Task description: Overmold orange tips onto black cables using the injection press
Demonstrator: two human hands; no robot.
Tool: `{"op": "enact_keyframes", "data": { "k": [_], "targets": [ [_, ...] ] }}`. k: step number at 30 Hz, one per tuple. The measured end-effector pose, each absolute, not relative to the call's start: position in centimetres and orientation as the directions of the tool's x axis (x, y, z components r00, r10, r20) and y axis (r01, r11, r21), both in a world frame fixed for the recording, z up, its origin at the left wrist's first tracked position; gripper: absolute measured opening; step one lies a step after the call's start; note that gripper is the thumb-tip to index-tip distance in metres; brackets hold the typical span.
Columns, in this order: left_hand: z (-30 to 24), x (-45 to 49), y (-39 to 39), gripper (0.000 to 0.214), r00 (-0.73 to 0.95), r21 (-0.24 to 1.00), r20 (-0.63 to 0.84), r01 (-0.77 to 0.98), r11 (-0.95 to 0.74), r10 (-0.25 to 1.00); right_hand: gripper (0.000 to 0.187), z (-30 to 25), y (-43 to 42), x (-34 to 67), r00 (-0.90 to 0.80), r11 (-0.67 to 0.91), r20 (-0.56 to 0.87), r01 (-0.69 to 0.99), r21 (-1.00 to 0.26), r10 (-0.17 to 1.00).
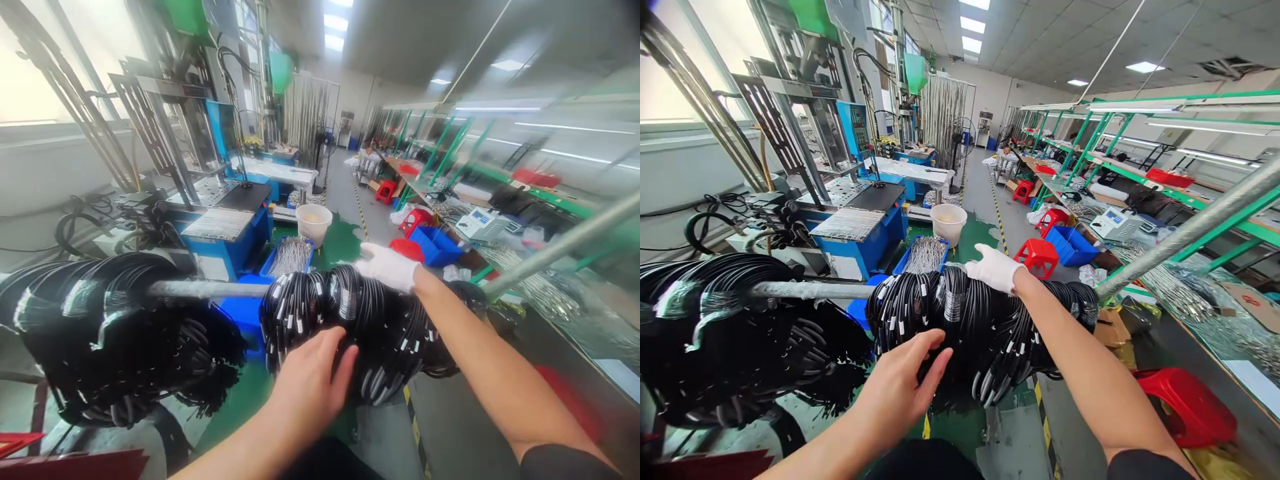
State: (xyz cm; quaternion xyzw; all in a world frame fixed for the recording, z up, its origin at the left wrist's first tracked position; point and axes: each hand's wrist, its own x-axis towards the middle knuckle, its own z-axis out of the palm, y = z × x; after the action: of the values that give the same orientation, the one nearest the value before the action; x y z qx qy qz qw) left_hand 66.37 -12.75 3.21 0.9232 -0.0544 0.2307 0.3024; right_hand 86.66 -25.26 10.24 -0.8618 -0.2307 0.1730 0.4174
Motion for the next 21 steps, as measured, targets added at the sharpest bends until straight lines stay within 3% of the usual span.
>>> {"op": "enact_keyframes", "data": {
  "k": [3, 8, 12, 16, 19, 21],
  "targets": [
    [0.6, 66.7, -14.6, 0.028, 0.921, 0.491, 0.354, -0.036, -0.87, 0.162, 0.063, 10.0, -25.9, 86.6, 0.825, -0.512, -0.149, 0.187, -0.838, 0.545],
    [0.8, 69.3, -15.9, 0.028, 0.835, 0.393, 0.486, 0.053, -0.918, 0.257, 0.058, 9.5, -26.7, 85.7, 0.808, -0.479, -0.011, 0.339, -0.81, 0.59],
    [2.4, 71.1, -16.8, 0.03, 0.787, 0.331, 0.495, 0.222, -0.917, 0.369, 0.061, 9.7, -26.8, 85.4, 0.792, -0.493, 0.005, 0.385, -0.78, 0.611],
    [2.6, 71.3, -16.8, 0.029, 0.798, 0.342, 0.469, 0.231, -0.911, 0.379, 0.067, 9.3, -26.5, 85.8, 0.806, -0.613, -0.052, 0.405, -0.678, 0.59],
    [2.1, 70.6, -16.8, 0.035, 0.801, 0.416, 0.457, 0.191, -0.889, 0.386, 0.069, 8.5, -26.5, 85.7, 0.859, -0.613, 0.031, 0.389, -0.688, 0.511],
    [1.5, 69.8, -17.3, 0.031, 0.793, 0.492, 0.502, 0.066, -0.868, 0.345, 0.069, 8.0, -26.6, 85.3, 0.885, -0.585, 0.102, 0.383, -0.714, 0.455]
  ]
}}
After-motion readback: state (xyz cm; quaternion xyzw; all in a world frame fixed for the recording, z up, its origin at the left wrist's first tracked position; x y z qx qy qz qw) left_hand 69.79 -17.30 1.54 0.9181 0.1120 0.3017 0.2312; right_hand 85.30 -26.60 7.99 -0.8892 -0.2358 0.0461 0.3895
